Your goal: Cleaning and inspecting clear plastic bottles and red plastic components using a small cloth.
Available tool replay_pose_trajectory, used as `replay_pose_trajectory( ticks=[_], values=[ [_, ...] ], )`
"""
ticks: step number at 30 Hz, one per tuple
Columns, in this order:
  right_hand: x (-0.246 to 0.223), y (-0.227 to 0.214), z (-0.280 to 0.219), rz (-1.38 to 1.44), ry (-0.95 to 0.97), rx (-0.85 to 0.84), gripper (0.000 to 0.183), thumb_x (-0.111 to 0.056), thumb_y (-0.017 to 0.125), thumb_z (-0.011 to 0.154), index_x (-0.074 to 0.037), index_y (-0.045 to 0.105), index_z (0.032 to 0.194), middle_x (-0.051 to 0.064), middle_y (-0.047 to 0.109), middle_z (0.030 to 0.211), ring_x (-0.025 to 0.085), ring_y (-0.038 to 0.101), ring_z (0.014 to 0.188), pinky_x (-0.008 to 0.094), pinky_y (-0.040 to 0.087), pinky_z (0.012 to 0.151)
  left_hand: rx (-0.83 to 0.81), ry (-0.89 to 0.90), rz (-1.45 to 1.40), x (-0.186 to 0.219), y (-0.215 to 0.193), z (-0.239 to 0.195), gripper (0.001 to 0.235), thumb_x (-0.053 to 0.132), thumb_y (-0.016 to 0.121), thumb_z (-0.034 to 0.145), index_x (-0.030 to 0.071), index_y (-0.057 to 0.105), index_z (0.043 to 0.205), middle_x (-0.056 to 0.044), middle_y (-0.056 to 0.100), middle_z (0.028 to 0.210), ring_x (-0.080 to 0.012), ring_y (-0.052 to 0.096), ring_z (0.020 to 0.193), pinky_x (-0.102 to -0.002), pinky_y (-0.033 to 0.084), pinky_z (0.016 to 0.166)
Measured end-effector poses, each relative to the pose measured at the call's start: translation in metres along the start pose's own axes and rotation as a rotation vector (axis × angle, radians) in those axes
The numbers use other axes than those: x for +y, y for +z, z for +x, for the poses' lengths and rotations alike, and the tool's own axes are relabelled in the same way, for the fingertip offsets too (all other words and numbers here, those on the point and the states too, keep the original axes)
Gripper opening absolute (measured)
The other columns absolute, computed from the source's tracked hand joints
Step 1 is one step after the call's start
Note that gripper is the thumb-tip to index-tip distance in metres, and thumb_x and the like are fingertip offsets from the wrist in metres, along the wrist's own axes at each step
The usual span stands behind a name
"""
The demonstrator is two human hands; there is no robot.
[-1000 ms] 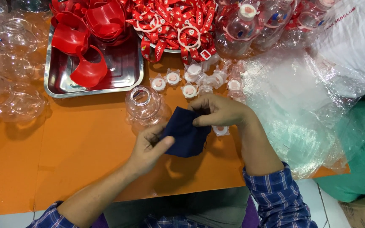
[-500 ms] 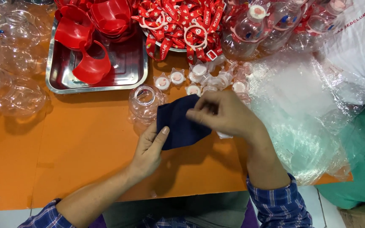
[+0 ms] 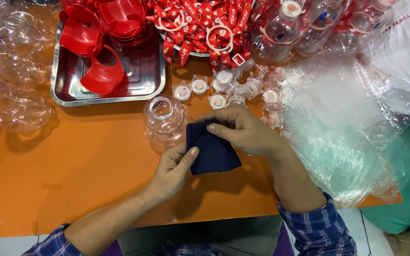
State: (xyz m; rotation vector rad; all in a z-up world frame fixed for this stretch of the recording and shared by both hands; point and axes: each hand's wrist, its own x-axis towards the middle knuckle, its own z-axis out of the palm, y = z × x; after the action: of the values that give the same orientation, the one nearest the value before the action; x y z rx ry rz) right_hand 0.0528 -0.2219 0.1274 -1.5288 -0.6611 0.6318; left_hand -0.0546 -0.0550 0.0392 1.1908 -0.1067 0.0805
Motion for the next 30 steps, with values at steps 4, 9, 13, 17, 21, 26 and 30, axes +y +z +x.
replay_pose_trajectory(
  ticks=[4,9,13,17,21,26,30],
  values=[
    [0.007,-0.007,-0.002,-0.041,-0.016,0.1,0.033,-0.011,0.07,0.094,-0.001,0.069,0.125,0.009,0.075,0.104,0.015,0.067,0.094,0.029,0.058,0.083,0.046,0.067,0.012,0.019,0.008,0.0,0.025,0.008,0.049,0.104,-0.003,0.069,0.114,-0.011,0.075,0.089,-0.0129,0.067,0.086,-0.032,0.059,0.081],
    [-0.002,-0.007,-0.001,-0.533,-0.163,0.502,0.017,-0.021,0.074,0.095,-0.007,0.075,0.104,0.003,0.061,0.073,0.01,0.06,0.064,0.02,0.045,0.053,0.061,0.261,0.124,0.019,0.006,-0.002,0.043,0.001,0.039,0.104,-0.005,0.042,0.146,-0.021,0.063,0.135,-0.0275,0.057,0.129,-0.048,0.045,0.109],
    [-0.023,0.014,-0.008,-0.51,0.123,0.208,0.036,-0.038,0.071,0.086,-0.01,0.076,0.108,0.002,0.072,0.091,0.011,0.066,0.079,0.026,0.049,0.07,0.015,0.211,0.075,0.018,0.012,-0.015,0.052,0.015,0.044,0.107,-0.003,0.027,0.153,-0.017,0.046,0.151,-0.0246,0.045,0.142,-0.036,0.035,0.123],
    [-0.021,0.014,-0.009,-0.379,0.064,-0.018,0.029,-0.037,0.066,0.091,-0.01,0.076,0.096,-0.001,0.073,0.083,0.01,0.065,0.075,0.026,0.051,0.069,-0.054,0.184,0.037,0.019,0.011,-0.017,0.052,0.014,0.044,0.107,-0.001,0.026,0.153,-0.015,0.05,0.145,-0.0234,0.05,0.137,-0.038,0.041,0.12],
    [-0.02,0.015,-0.008,-0.169,0.033,-0.021,0.022,-0.02,0.062,0.099,-0.004,0.075,0.09,-0.003,0.066,0.076,0.006,0.057,0.068,0.022,0.047,0.061,-0.019,0.162,0.056,0.022,0.011,-0.014,0.045,0.016,0.046,0.107,-0.004,0.04,0.147,-0.012,0.059,0.133,-0.0184,0.058,0.122,-0.031,0.048,0.109],
    [-0.012,0.008,-0.008,-0.056,0.032,-0.058,0.018,-0.021,0.066,0.097,-0.004,0.071,0.096,-0.004,0.062,0.077,0.005,0.056,0.07,0.021,0.048,0.059,0.042,0.129,0.145,0.016,0.007,-0.015,0.03,0.021,0.048,0.106,-0.002,0.058,0.123,-0.006,0.063,0.107,-0.0156,0.062,0.099,-0.028,0.055,0.089],
    [0.017,0.005,-0.005,0.037,-0.105,-0.018,0.019,-0.002,0.07,0.09,0.002,0.077,0.108,0.013,0.079,0.086,0.014,0.07,0.08,0.029,0.061,0.072,0.047,0.318,0.309,0.053,0.029,0.005,0.025,0.006,0.055,0.101,0.003,0.062,0.077,0.0,0.05,0.051,-0.008,0.044,0.05,-0.021,0.042,0.046]
  ],
)
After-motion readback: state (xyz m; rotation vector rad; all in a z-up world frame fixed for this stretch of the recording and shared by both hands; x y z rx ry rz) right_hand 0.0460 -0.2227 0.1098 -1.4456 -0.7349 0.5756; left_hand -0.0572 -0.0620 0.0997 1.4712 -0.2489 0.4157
